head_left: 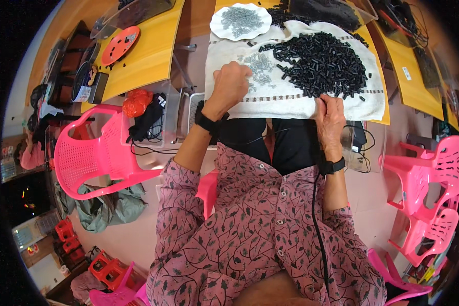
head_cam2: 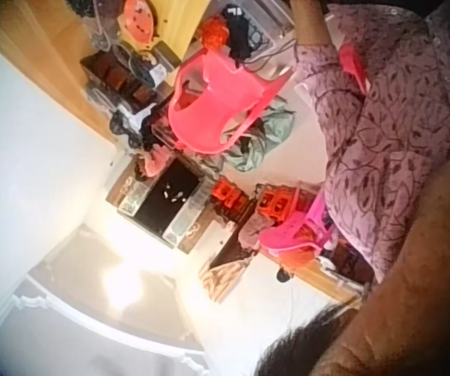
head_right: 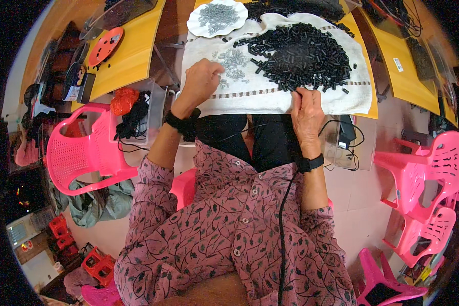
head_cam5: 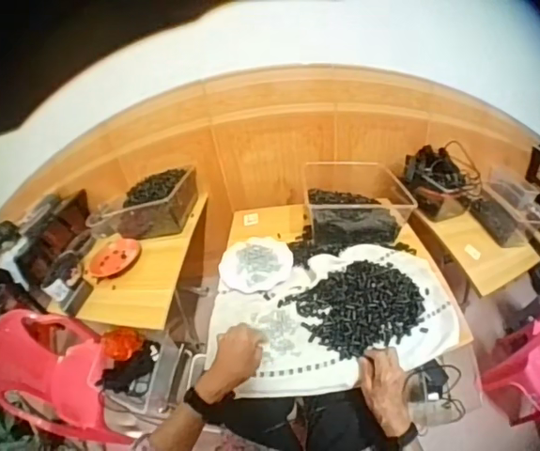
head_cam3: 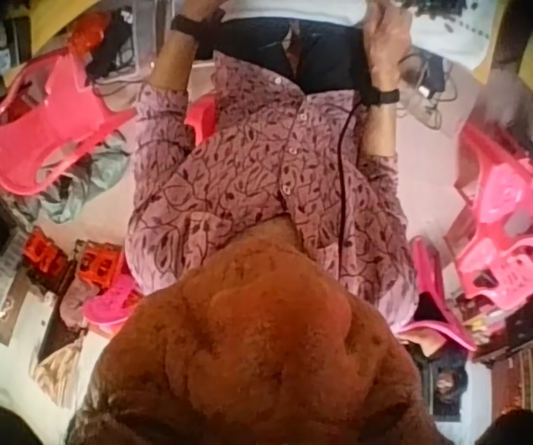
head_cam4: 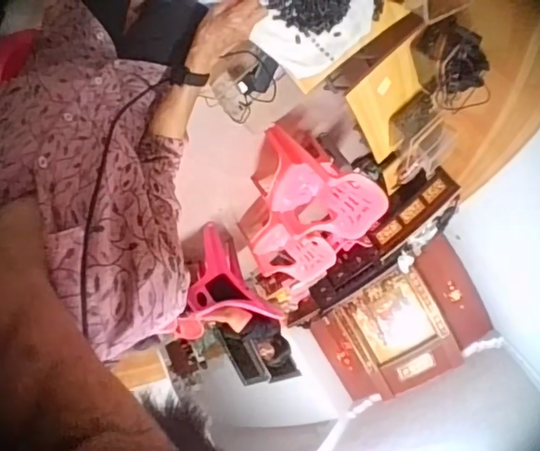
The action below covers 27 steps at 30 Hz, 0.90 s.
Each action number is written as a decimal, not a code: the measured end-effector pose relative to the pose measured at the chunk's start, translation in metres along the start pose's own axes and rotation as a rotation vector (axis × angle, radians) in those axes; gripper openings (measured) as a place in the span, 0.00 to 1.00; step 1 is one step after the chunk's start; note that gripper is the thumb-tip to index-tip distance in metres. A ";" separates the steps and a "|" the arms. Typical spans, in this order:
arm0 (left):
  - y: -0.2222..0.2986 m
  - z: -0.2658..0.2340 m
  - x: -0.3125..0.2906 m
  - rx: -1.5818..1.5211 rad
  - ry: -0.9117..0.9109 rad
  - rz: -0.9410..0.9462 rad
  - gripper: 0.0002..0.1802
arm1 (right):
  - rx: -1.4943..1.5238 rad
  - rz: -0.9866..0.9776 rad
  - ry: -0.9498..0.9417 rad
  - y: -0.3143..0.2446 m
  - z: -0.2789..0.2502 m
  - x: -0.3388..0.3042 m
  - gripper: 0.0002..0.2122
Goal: Sorting and inspecting small black and silver components on a white cloth.
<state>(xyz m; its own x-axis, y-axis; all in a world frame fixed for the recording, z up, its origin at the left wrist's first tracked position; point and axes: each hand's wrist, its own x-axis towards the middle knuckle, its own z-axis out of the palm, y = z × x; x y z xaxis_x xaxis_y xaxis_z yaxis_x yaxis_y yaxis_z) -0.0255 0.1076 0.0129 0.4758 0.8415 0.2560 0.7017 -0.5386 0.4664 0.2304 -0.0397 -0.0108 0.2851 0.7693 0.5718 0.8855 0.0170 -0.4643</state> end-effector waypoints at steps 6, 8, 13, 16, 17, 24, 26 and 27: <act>0.009 0.006 0.009 0.099 -0.032 -0.007 0.15 | 0.013 0.001 0.003 -0.003 -0.001 -0.001 0.05; 0.007 0.008 0.007 0.056 -0.045 0.013 0.15 | 0.024 0.004 0.006 -0.003 -0.002 -0.002 0.06; -0.010 0.010 0.000 -0.121 -0.032 0.024 0.16 | 0.015 0.004 -0.006 -0.004 -0.003 -0.001 0.05; -0.010 0.008 -0.002 -0.052 0.040 0.089 0.13 | 0.027 0.008 -0.003 -0.004 -0.002 -0.002 0.05; -0.006 0.009 -0.003 -0.003 0.020 0.101 0.13 | 0.026 0.008 -0.003 -0.004 -0.002 -0.002 0.05; 0.018 0.014 -0.016 -0.014 0.001 0.191 0.16 | 0.020 0.001 -0.008 -0.006 -0.003 -0.003 0.06; 0.019 0.010 -0.015 0.027 -0.017 0.151 0.16 | 0.020 0.003 -0.011 -0.006 -0.003 -0.003 0.06; 0.020 0.008 -0.014 0.070 -0.035 0.109 0.17 | 0.014 0.012 -0.018 -0.005 -0.004 -0.004 0.06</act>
<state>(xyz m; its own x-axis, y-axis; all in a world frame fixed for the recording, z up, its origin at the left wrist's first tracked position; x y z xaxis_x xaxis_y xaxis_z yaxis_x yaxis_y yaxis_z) -0.0144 0.0846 0.0118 0.5687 0.7765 0.2714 0.6794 -0.6294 0.3770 0.2266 -0.0451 -0.0079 0.2886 0.7807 0.5542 0.8768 0.0171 -0.4806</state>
